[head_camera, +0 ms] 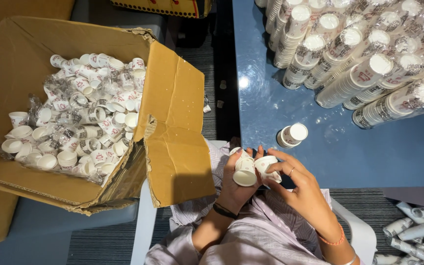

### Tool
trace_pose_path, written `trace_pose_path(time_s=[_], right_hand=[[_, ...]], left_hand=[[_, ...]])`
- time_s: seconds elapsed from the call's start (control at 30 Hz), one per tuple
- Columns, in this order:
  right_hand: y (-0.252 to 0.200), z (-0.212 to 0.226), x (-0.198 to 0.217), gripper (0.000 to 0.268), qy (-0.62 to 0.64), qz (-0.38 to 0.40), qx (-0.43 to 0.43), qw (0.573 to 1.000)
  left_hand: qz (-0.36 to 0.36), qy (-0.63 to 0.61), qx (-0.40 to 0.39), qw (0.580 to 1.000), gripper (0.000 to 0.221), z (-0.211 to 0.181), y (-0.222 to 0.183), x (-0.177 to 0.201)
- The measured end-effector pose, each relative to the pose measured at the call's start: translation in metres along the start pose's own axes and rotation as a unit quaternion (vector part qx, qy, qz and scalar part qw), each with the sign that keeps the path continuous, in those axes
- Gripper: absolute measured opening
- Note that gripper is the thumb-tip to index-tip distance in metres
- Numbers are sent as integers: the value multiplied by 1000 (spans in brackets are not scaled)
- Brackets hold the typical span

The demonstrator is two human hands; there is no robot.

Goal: The person sorts paper cups from a cardboard box, stacks them into several towers on a table, and places a stack of cups into a clear plastic sleeve.

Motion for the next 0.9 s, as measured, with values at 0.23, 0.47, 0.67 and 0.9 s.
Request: trace_pose_path(time_s=[0.23,0.47,0.67,0.9], right_hand=[[1,-23,3,46,63,-29,-57,996],[9,-65,39,54,132,-279,-24,951],[17,-73,36,54,90,-285,4,954],[10,-69,55,48,104,-273,7,956]], left_hand=[[-42,-27,-59,997,24,-5,7,-5],[62,-61,3,996,28,-15,6,-38],[81,-27,-9,996,27,-24,6,-40],[35,-5,-13,999,23,-23,8,-33]])
Point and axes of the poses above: each hand's wrist, its own y-axis towards the middle knuckle, its own x-axis out of the back of the hand, z = x × y, the point moved 7 cm from there along y, towards the middle knuckle, and after that the axes turned 11 degrees about -y, right-handed, at the moved point
